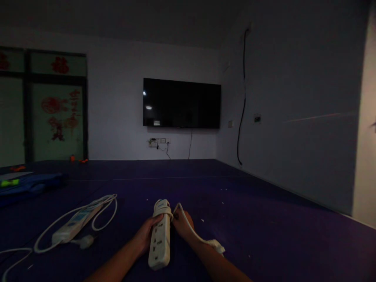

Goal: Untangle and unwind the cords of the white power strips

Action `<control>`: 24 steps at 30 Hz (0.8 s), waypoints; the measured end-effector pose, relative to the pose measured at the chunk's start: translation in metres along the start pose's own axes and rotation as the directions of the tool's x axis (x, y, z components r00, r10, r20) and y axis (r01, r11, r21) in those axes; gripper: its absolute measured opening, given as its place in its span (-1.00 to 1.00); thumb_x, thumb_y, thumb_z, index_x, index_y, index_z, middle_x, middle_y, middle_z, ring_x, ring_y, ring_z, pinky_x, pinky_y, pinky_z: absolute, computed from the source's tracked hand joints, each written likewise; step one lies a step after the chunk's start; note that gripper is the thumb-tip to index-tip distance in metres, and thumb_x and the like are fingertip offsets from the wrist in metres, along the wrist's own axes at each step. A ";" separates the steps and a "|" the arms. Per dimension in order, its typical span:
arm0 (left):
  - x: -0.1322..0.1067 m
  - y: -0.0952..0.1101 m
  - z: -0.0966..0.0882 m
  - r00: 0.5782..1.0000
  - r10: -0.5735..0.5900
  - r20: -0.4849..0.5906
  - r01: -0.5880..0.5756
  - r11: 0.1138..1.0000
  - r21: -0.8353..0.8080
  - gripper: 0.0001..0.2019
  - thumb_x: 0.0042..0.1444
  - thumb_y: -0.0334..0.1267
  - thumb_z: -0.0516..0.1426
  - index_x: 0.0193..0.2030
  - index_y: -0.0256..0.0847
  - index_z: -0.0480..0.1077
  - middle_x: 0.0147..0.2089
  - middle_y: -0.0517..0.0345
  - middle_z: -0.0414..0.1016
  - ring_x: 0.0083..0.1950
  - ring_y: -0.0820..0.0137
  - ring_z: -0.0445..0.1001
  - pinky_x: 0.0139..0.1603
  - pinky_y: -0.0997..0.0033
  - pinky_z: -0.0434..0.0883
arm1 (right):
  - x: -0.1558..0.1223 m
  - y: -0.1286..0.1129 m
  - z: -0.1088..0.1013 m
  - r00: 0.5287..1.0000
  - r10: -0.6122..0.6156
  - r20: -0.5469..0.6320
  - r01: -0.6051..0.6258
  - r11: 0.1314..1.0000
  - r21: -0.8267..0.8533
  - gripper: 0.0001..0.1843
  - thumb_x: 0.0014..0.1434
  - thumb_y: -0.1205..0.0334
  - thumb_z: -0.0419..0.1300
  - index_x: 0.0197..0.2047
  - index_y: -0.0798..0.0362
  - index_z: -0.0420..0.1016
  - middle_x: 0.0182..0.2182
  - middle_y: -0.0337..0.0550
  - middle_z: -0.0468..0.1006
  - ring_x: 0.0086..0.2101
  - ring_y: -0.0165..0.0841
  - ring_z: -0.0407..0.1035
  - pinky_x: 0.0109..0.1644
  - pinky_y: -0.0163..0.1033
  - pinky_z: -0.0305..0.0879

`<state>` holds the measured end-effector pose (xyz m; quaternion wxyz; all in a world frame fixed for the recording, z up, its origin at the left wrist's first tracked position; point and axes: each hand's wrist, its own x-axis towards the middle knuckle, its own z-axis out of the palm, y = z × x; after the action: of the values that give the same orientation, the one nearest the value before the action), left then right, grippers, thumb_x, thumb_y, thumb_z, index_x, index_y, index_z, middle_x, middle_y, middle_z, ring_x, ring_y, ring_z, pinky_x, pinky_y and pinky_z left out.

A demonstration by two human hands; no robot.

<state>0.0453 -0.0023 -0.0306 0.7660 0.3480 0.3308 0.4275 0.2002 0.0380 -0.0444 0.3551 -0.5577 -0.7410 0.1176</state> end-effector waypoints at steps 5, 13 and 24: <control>-0.003 0.001 0.004 0.999 0.015 -0.031 -0.015 1.000 0.009 -0.69 -0.11 -0.15 0.19 -0.25 -0.31 0.39 -0.50 0.08 0.51 -0.51 0.37 0.46 -0.38 0.42 0.34 | -0.001 -0.001 -0.002 1.000 0.007 0.007 -0.007 1.000 0.007 -0.84 0.00 0.23 0.06 -0.34 0.01 0.43 -0.40 -0.20 0.52 -0.37 -0.38 0.38 -0.41 -0.39 0.09; -0.003 0.002 0.003 0.999 0.023 -0.029 -0.021 0.999 0.041 -0.68 -0.11 -0.13 0.18 -0.27 -0.34 0.39 -0.51 0.08 0.50 -0.50 0.36 0.46 -0.37 0.41 0.34 | -0.001 -0.001 -0.001 1.000 -0.009 -0.005 0.009 1.000 0.000 -0.83 0.02 0.22 0.05 -0.33 0.03 0.43 -0.39 -0.18 0.52 -0.37 -0.38 0.38 -0.40 -0.40 0.10; -0.002 0.002 0.004 0.999 0.020 -0.047 -0.019 1.000 0.019 -0.70 -0.10 -0.14 0.17 -0.27 -0.34 0.39 -0.52 0.08 0.50 -0.52 0.36 0.45 -0.39 0.41 0.33 | 0.000 0.001 0.000 1.000 -0.020 -0.001 0.020 1.000 -0.019 -0.82 0.03 0.21 0.05 -0.32 0.02 0.43 -0.40 -0.18 0.52 -0.37 -0.39 0.38 -0.38 -0.41 0.11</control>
<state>0.0469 -0.0043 -0.0259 0.7504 0.3481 0.3494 0.4400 0.2006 0.0384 -0.0453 0.3514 -0.5538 -0.7473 0.1066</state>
